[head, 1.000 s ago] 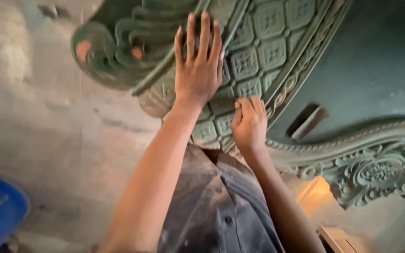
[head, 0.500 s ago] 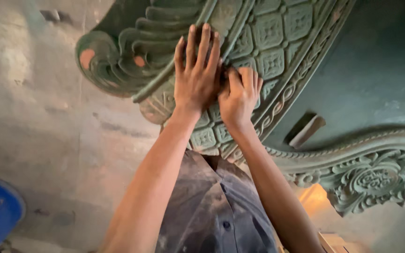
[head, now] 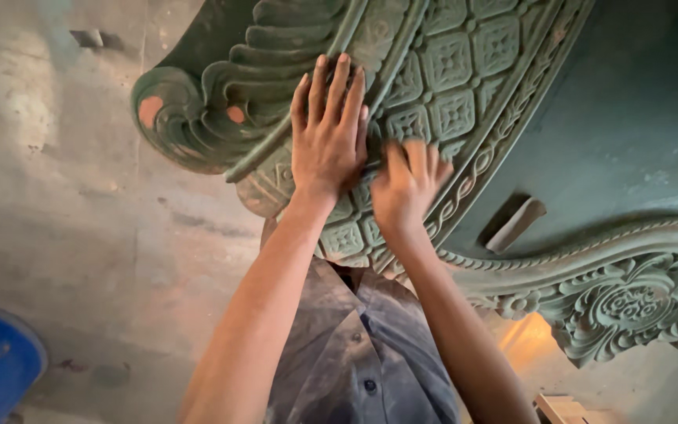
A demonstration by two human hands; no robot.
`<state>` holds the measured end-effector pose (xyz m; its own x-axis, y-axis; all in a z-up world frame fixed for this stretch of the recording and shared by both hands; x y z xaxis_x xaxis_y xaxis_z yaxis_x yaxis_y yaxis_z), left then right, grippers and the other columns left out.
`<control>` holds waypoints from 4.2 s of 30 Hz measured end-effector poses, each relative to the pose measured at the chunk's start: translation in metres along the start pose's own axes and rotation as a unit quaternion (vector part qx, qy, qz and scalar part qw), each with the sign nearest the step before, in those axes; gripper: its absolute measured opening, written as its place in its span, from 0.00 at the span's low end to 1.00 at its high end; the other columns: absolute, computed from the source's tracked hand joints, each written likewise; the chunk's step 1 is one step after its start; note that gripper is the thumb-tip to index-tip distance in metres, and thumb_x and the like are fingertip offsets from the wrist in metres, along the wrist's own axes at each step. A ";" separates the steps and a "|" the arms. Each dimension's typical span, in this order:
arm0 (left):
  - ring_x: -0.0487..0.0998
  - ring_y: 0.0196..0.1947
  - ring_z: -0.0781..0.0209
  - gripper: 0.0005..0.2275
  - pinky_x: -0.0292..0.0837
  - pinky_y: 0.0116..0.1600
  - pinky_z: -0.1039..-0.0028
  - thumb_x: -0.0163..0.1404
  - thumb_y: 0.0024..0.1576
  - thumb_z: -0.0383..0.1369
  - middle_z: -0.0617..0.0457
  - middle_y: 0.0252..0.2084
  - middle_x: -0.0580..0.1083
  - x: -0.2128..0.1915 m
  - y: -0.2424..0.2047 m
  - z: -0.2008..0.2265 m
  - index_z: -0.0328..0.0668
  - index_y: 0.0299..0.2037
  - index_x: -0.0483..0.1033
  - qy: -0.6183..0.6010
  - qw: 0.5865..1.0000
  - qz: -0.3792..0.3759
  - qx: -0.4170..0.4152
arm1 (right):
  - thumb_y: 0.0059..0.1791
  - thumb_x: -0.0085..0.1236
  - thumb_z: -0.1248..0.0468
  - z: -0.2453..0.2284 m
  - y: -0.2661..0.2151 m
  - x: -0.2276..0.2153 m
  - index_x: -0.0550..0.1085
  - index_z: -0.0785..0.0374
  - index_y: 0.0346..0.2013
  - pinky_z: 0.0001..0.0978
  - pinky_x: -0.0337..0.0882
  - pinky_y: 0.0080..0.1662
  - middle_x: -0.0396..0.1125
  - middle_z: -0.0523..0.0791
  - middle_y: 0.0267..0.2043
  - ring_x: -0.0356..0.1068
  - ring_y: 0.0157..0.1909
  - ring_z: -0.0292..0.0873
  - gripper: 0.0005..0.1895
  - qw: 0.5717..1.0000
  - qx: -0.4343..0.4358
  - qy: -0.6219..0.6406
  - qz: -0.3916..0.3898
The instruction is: The person uses a small carving tool to refine the details of a patterned design on a large green wooden furniture piece. They hold the tool in their right hand and use their left hand to steady the surface while working on the carved squares and borders.
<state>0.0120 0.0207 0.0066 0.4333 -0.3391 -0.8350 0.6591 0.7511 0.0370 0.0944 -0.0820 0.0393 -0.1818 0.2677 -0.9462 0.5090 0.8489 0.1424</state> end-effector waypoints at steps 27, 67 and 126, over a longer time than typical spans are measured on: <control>0.53 0.77 0.42 0.20 0.47 0.79 0.51 0.44 0.70 0.35 0.47 0.75 0.59 -0.008 0.005 0.004 0.39 0.71 0.63 0.008 1.000 0.003 0.005 | 0.46 0.60 0.73 0.000 -0.011 -0.024 0.78 0.64 0.42 0.45 0.63 0.53 0.68 0.46 0.43 0.66 0.49 0.53 0.11 0.996 0.063 0.046 -0.046; 0.51 0.79 0.40 0.19 0.48 0.80 0.49 0.43 0.75 0.34 0.45 0.78 0.56 0.008 -0.001 -0.001 0.38 0.74 0.59 0.071 0.996 0.027 0.047 | 0.45 0.53 0.81 0.008 -0.095 -0.041 0.74 0.72 0.40 0.47 0.67 0.48 0.65 0.53 0.43 0.65 0.46 0.58 0.11 0.995 0.055 0.086 0.015; 0.64 0.74 0.53 0.19 0.45 0.77 0.45 0.41 0.71 0.36 0.46 0.71 0.66 -0.019 -0.087 -0.022 0.37 0.69 0.66 0.051 0.997 0.052 -0.017 | 0.46 0.56 0.78 -0.041 -0.085 -0.018 0.75 0.73 0.46 0.46 0.69 0.50 0.64 0.54 0.45 0.66 0.48 0.59 0.13 0.990 -0.010 0.138 -0.029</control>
<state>-0.0672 -0.0257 0.0075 0.4317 -0.2011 -0.8793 0.5920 0.7987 0.1079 0.0201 -0.1407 0.0563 -0.4349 0.3306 -0.8376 0.4750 0.8745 0.0985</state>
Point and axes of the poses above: each hand's wrist, its own y-axis towards the middle knuckle, its own x-axis out of the palm, z = x × y, the point moved 2 cm from there along y, towards the middle knuckle
